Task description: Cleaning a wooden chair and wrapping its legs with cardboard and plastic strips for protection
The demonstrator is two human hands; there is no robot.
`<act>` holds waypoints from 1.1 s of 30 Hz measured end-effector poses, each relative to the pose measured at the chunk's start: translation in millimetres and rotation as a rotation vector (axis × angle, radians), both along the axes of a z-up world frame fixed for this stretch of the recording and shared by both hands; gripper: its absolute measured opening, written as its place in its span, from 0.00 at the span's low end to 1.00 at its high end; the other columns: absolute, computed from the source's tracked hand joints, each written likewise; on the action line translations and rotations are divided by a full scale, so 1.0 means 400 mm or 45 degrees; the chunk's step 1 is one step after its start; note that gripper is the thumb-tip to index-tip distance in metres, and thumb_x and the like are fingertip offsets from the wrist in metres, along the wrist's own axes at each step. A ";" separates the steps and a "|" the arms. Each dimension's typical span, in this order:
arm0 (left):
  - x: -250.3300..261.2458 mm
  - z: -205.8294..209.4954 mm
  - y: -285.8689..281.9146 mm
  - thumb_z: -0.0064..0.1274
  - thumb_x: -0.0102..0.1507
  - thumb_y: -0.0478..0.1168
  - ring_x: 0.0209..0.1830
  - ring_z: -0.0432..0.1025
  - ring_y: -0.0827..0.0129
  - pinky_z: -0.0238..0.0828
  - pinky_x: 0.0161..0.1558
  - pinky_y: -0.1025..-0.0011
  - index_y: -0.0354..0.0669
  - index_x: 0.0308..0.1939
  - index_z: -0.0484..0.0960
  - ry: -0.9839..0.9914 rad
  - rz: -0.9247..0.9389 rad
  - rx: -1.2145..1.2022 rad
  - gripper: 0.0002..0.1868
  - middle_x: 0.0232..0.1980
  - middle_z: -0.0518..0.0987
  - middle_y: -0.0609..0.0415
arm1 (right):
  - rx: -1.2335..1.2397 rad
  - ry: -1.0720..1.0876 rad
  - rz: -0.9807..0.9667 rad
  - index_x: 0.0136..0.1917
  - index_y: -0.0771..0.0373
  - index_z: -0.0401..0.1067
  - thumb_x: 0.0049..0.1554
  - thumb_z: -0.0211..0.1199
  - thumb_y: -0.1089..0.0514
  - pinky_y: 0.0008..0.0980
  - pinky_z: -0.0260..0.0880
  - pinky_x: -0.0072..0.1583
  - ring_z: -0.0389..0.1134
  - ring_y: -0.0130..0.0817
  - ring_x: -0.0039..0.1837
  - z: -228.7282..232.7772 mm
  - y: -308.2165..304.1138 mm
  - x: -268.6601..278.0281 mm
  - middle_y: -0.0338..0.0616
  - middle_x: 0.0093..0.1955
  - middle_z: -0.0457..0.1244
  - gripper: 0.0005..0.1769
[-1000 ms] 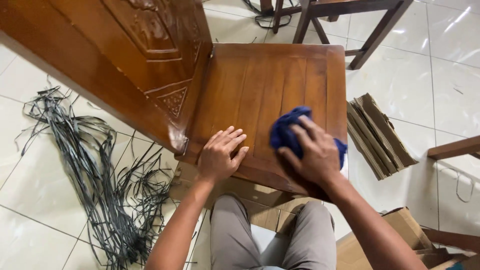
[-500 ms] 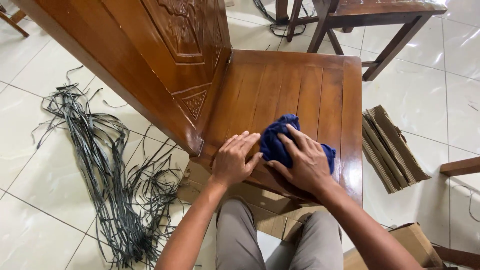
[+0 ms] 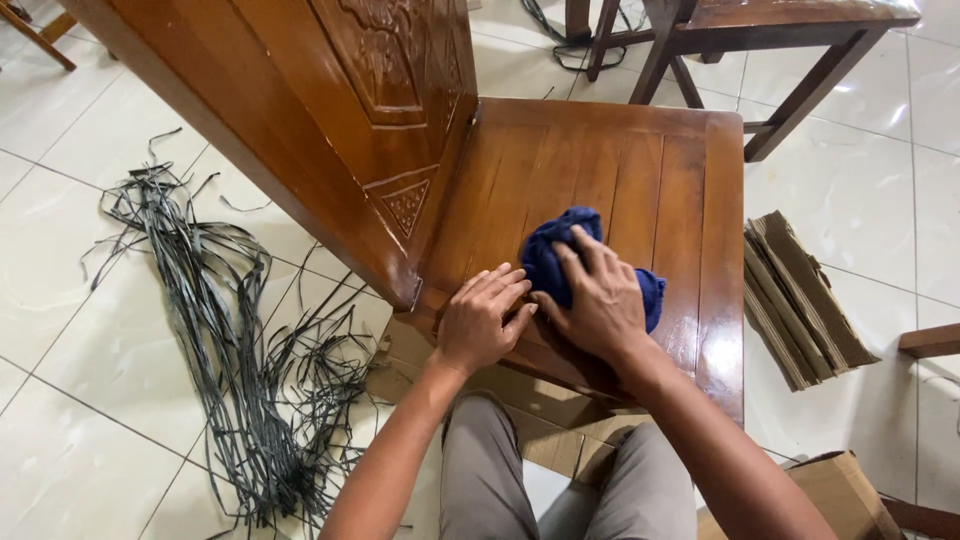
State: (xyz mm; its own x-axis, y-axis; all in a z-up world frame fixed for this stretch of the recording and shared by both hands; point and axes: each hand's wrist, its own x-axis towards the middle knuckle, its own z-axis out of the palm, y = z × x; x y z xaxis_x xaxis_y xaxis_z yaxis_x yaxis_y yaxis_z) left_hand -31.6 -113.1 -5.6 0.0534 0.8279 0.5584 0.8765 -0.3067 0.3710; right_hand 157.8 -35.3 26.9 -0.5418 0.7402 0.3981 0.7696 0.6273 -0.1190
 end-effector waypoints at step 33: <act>-0.090 -0.042 -0.142 0.38 0.72 0.56 0.71 0.68 0.58 0.59 0.72 0.62 0.39 0.67 0.75 -0.607 0.111 0.307 0.29 0.69 0.75 0.47 | -0.008 0.029 0.303 0.69 0.52 0.68 0.45 0.69 0.38 0.48 0.66 0.61 0.63 0.51 0.69 -0.033 0.022 -0.356 0.50 0.73 0.57 0.41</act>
State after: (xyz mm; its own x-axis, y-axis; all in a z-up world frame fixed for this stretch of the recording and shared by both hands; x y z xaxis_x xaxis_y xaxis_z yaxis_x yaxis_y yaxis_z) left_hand -67.6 -169.8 -22.3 -0.3153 0.6631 0.6788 0.6544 -0.3661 0.6616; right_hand 15.5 -26.5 13.8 -0.6924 0.5953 0.4078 0.5970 0.7900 -0.1395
